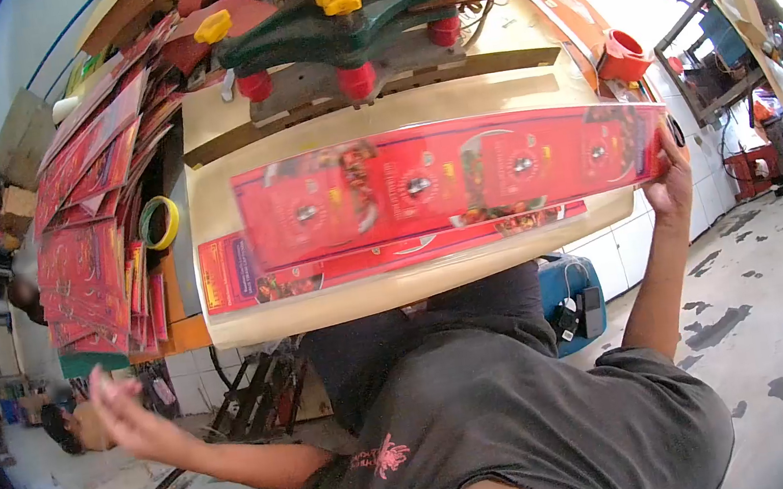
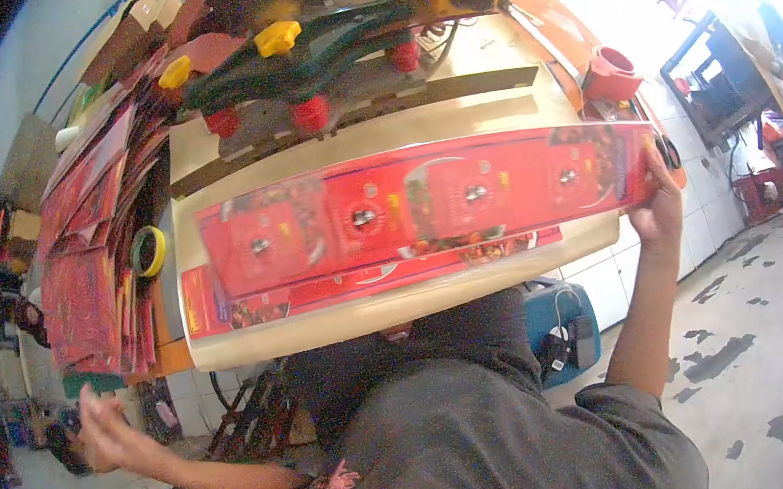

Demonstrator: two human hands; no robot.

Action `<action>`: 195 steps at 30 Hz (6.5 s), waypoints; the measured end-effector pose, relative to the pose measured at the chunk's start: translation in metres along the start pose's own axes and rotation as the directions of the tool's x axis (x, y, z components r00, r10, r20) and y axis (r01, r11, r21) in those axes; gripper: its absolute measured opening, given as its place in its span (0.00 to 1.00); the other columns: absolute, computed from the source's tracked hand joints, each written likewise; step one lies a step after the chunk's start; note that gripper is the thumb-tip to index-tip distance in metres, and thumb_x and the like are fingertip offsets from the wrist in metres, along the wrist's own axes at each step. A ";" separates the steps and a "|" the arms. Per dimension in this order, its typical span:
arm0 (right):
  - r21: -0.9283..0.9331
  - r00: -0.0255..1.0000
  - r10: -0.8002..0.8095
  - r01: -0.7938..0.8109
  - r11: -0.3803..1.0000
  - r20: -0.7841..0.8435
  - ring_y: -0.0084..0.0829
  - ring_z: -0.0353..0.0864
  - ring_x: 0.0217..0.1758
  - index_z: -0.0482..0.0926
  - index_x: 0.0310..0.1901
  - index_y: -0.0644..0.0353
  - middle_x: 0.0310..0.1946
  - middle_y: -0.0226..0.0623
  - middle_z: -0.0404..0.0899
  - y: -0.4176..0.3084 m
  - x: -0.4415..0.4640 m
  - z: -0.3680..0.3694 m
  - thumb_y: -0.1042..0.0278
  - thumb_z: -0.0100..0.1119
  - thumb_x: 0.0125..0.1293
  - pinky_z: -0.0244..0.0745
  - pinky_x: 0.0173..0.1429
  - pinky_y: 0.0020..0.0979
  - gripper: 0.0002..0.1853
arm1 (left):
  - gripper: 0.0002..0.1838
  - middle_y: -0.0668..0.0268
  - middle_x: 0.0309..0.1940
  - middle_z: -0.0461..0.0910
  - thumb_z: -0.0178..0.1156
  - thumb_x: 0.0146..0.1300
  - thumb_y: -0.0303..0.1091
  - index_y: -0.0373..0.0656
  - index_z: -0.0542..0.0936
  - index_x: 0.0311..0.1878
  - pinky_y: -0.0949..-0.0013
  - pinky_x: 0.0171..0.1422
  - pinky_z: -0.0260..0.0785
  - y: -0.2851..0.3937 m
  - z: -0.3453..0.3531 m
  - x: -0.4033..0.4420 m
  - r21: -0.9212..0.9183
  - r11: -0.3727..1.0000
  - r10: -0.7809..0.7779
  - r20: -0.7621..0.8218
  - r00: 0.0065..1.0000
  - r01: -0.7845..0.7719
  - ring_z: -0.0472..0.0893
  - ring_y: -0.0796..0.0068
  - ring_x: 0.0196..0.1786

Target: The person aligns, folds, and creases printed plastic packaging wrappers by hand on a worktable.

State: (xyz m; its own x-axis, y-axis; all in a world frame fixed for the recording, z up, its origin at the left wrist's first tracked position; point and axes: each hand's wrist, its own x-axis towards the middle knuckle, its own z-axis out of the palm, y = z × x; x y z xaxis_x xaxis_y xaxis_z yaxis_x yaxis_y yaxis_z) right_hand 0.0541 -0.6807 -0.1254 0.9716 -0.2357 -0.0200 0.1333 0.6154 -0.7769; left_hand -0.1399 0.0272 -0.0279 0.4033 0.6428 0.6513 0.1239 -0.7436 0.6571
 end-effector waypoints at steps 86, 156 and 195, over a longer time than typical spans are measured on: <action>-0.523 0.640 0.392 0.018 0.852 0.660 0.27 0.82 0.53 0.82 0.53 0.73 0.50 0.40 0.86 0.144 -0.157 0.143 0.58 0.66 0.72 0.74 0.58 0.30 0.22 | 0.18 0.62 0.52 0.84 0.62 0.72 0.29 0.41 0.76 0.63 0.58 0.55 0.84 0.065 0.148 -0.002 -0.827 0.012 -0.413 0.508 0.756 0.562 0.87 0.68 0.51; -0.994 0.998 -0.031 0.057 0.098 0.054 0.22 0.81 0.36 0.84 0.50 0.66 0.32 0.37 0.85 0.062 -0.047 0.130 0.59 0.62 0.74 0.75 0.43 0.28 0.16 | 0.29 0.49 0.51 0.78 0.64 0.71 0.49 0.35 0.79 0.64 0.54 0.62 0.70 0.018 0.118 -0.039 0.402 0.851 0.001 0.643 0.766 -0.338 0.81 0.48 0.54; -0.639 0.996 -0.049 0.088 0.764 0.078 0.27 0.81 0.58 0.76 0.64 0.70 0.58 0.43 0.82 0.067 -0.029 0.102 0.65 0.58 0.77 0.77 0.63 0.29 0.21 | 0.25 0.57 0.68 0.77 0.59 0.76 0.35 0.32 0.73 0.71 0.60 0.75 0.67 -0.039 0.101 -0.020 -0.453 0.515 -0.359 0.657 0.662 0.728 0.76 0.68 0.69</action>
State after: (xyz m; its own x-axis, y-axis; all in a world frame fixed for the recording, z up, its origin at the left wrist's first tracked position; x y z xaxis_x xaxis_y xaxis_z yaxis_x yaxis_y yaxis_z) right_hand 0.0543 -0.5557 -0.1129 0.9762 -0.2063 0.0676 0.0625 -0.0313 -0.9976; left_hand -0.0611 0.0245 -0.1044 0.8187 0.5716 -0.0540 -0.0529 0.1688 0.9842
